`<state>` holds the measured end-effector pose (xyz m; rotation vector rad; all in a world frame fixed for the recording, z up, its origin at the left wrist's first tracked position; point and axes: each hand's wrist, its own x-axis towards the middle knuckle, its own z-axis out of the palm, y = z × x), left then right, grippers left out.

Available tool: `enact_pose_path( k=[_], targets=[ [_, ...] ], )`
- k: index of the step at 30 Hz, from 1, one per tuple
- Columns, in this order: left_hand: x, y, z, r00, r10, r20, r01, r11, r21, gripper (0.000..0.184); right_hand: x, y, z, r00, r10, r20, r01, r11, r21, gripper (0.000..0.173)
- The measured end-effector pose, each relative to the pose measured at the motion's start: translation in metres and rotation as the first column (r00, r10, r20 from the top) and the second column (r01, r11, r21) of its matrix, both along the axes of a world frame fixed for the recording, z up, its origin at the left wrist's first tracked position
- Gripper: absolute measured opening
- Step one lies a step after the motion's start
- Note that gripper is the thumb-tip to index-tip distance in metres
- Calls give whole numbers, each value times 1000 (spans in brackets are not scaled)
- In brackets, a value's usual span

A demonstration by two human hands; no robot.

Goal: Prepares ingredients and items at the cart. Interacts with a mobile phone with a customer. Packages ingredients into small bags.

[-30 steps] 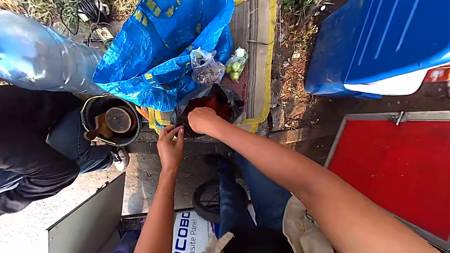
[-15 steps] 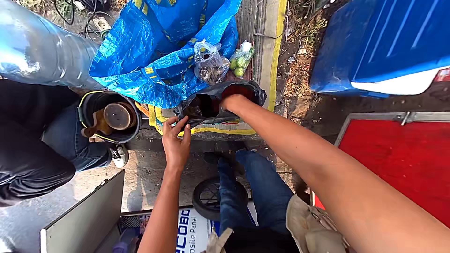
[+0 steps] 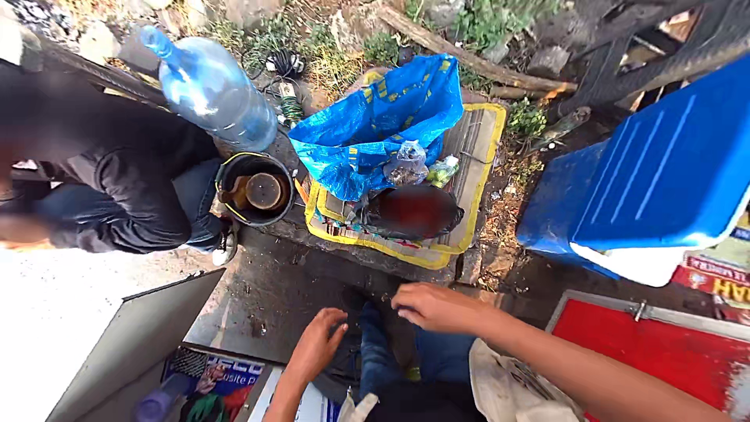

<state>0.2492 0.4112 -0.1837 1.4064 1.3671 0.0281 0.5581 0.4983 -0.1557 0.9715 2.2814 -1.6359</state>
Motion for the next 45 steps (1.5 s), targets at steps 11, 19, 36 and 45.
enact_pose_path(
  k=[11, 19, 36, 45],
  targets=[
    [-45, -183, 37, 901, 432, -46, -410, 810, -419, 45, 63, 15, -17, 786, 57, 616, 53, 986, -159, 41],
    [-20, -167, 102, 599, 797, 82, -650, 543, -531, 51, 55, 41, 7, 898, 47, 438, 82, 959, -273, 37],
    [-39, 1, 53, 740, 656, -151, -673, 711, -204, 41, 13, 330, -104, 862, -407, 302, 232, 847, 479, 72],
    [51, 143, 37, 960, 281, -6, -271, 932, 239, 29, 34, 295, -109, 914, 94, 394, -200, 950, 238, 30]
  ],
)
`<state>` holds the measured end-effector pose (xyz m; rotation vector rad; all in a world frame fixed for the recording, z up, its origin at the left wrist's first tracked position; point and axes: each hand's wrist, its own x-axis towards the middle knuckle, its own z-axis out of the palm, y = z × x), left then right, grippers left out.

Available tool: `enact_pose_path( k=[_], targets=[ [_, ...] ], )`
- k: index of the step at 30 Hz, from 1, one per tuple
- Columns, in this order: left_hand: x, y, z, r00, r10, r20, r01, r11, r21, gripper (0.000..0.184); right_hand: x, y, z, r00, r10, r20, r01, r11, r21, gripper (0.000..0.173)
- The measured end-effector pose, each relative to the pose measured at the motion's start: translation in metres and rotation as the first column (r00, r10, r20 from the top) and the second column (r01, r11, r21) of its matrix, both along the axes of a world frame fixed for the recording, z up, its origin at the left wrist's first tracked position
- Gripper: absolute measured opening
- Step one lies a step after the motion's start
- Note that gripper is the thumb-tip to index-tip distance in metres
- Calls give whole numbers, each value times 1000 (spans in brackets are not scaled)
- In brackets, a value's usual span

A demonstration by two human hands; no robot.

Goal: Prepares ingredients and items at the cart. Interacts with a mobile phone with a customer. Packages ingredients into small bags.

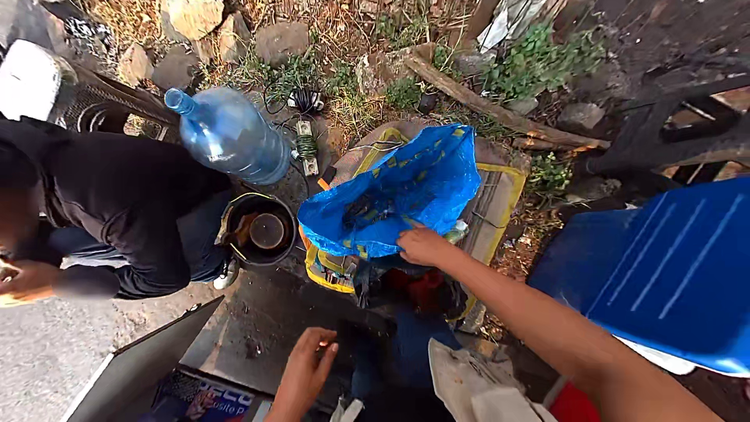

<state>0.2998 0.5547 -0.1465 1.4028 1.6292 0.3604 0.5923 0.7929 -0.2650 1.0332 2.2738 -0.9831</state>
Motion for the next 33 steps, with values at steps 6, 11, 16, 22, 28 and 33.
enact_pose_path(
  k=[6, 11, 16, 22, 28, 33],
  targets=[
    [43, 90, -24, 976, -212, -37, 215, 973, 89, 60, 29, -50, 30, 998, 22, -52, -29, 990, -139, 27],
    [63, 131, -49, 893, -405, -198, 376, 911, -168, 57, 24, -44, 48, 994, 108, 18, -99, 958, -269, 26],
    [66, 125, -61, 870, -410, -272, 320, 891, -321, 32, 7, 17, 44, 1000, 5, 22, 6, 870, -493, 58],
    [62, 104, -68, 904, -342, -255, 281, 927, -247, 28, -42, 106, -59, 905, -411, -110, 394, 907, -149, 29],
    [62, 90, -67, 949, -227, -219, 196, 969, -153, 30, -49, 101, -163, 848, -501, 170, 528, 821, -218, 41],
    [59, 81, -68, 983, -155, -97, 142, 982, -127, 34, -24, 83, -164, 872, -464, 157, 489, 843, -224, 31]
  ],
)
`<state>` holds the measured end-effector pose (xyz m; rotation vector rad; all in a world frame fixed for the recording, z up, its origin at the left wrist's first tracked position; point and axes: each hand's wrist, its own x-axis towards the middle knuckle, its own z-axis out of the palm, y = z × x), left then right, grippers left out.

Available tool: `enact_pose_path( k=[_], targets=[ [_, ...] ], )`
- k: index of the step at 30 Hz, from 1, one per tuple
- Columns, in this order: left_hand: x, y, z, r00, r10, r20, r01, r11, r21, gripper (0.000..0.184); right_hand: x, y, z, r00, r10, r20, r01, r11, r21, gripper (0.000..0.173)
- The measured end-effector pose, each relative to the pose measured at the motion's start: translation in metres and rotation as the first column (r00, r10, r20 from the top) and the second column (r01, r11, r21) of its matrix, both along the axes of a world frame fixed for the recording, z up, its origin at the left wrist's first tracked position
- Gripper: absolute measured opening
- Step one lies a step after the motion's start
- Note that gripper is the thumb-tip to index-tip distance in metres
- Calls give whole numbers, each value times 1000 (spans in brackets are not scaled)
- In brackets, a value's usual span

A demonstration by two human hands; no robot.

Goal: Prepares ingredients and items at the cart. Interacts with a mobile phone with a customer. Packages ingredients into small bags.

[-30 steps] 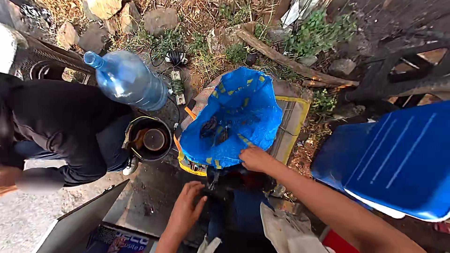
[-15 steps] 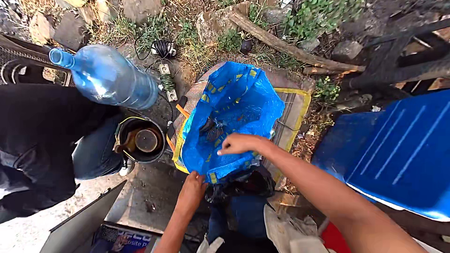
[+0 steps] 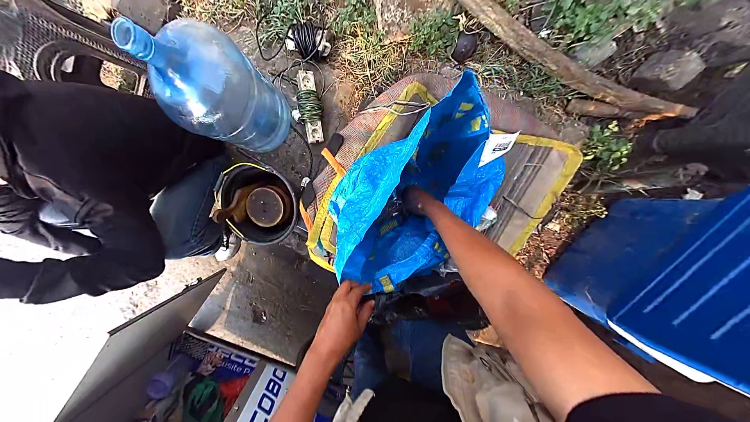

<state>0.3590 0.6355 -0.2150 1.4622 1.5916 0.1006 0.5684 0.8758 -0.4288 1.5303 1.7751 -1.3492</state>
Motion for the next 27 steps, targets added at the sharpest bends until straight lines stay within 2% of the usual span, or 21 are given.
enact_pose_path(
  k=[2, 5, 9, 13, 16, 18, 20, 23, 24, 27],
  targets=[
    [-1, -1, 4, 1000, -5, 14, 6, 1000, -26, 35, 4, -1, 22, 1000, -9, 7, 9, 1000, -12, 33],
    [-1, -3, 11, 1000, -13, 22, 14, 999, -51, 35, 10, 0, 22, 1000, 0, -7, 0, 1000, 16, 30],
    [2, -8, 11, 1000, -22, 19, 23, 998, -51, 35, 4, 4, 30, 994, -64, 84, 69, 996, -49, 45],
    [3, -10, 11, 998, -50, 33, 52, 995, -86, 36, -4, -3, 42, 999, -18, 34, 20, 998, -57, 36],
    [4, -5, 12, 997, -58, 44, 62, 993, -99, 36, -5, 1, 52, 997, -28, 72, 33, 997, -71, 36],
    [4, 1, 14, 997, -47, 62, 53, 993, -105, 36, 2, 1, 60, 996, -45, 71, 48, 998, -45, 42],
    [3, 6, 20, 995, -7, 98, 17, 994, -108, 37, 16, -5, 81, 983, -180, -18, 181, 982, 55, 47],
    [6, 11, 40, 983, 93, 158, -83, 994, -68, 36, 38, -19, 139, 950, -224, -218, 256, 958, 132, 38],
    [7, 13, 49, 976, 123, 178, -116, 992, -52, 35, 43, -26, 159, 928, -250, -277, 291, 950, 116, 33],
    [17, 14, 74, 941, 197, 275, -219, 974, 52, 32, 50, -50, 214, 801, -428, -417, 446, 893, -61, 20]
  ],
)
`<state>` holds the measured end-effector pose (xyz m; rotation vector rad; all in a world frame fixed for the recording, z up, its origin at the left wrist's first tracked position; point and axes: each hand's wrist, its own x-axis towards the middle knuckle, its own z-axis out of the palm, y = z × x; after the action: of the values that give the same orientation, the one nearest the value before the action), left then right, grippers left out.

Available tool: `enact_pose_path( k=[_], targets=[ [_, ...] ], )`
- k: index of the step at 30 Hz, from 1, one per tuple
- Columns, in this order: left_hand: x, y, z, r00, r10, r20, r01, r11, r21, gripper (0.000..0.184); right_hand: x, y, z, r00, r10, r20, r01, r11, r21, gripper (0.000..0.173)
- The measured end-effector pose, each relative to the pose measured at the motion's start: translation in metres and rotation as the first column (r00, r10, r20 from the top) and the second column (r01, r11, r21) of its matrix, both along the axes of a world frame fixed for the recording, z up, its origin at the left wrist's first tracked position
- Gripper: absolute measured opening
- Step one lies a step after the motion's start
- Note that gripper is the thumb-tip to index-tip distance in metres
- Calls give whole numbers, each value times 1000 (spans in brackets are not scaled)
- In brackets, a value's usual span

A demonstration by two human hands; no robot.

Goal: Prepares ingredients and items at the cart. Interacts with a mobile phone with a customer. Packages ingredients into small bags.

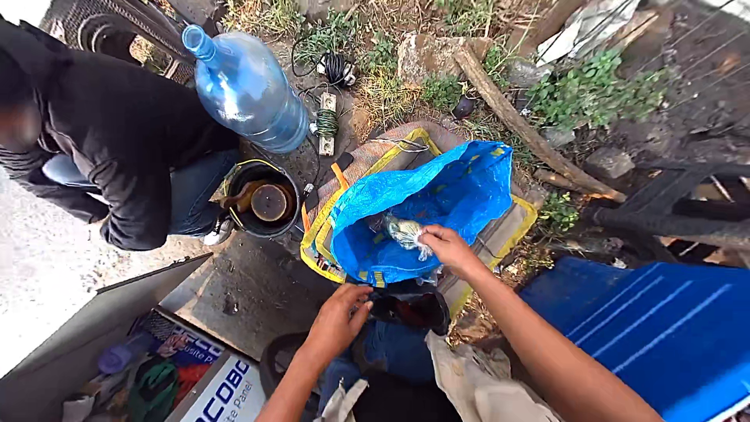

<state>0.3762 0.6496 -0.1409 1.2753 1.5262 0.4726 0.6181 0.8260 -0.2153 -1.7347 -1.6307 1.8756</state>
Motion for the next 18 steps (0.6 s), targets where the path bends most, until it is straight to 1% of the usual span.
enact_pose_path(
  k=[2, 3, 4, 5, 6, 7, 9, 10, 12, 14, 15, 16, 18],
  targets=[
    [10, -1, 9, 992, 77, 95, -87, 991, 104, 30, -5, -19, 29, 992, -26, -120, 24, 999, -22, 15],
    [14, -3, 12, 980, 116, 161, -136, 983, 121, 30, -10, -30, 42, 986, -7, -164, 5, 1000, -10, 15],
    [19, -5, 15, 959, 161, 233, -187, 978, 93, 30, -17, -43, 53, 981, 20, -194, -17, 1000, 16, 15],
    [22, -8, 18, 925, 224, 308, -240, 971, 14, 32, -25, -57, 63, 977, 58, -205, -47, 997, 59, 16],
    [24, -10, 23, 875, 308, 374, -292, 951, -99, 33, -35, -71, 73, 974, 106, -199, -83, 989, 121, 18],
    [25, -13, 27, 807, 406, 429, -339, 913, -227, 33, -46, -87, 81, 971, 151, -183, -113, 973, 203, 20],
    [21, -28, 32, 624, 603, 497, -432, 797, -423, 28, -69, -121, 92, 967, 221, -130, -155, 909, 388, 22],
    [16, -41, 34, 544, 669, 506, -470, 743, -477, 24, -80, -138, 95, 962, 257, -90, -188, 865, 465, 23],
    [0, -74, 38, 455, 737, 500, -519, 676, -524, 20, -103, -172, 102, 940, 342, -17, -276, 786, 553, 24],
    [-21, -110, 46, 413, 766, 492, -574, 639, -512, 19, -128, -203, 108, 905, 426, 1, -340, 721, 604, 25],
    [-32, -128, 49, 408, 776, 482, -607, 624, -491, 20, -140, -217, 112, 882, 472, -9, -365, 695, 620, 27],
    [-42, -147, 52, 422, 778, 465, -642, 619, -453, 21, -151, -232, 116, 850, 525, -28, -398, 677, 620, 30],
    [-63, -182, 58, 491, 763, 421, -693, 635, -341, 24, -168, -253, 125, 764, 642, -74, -496, 656, 569, 37]
  ],
)
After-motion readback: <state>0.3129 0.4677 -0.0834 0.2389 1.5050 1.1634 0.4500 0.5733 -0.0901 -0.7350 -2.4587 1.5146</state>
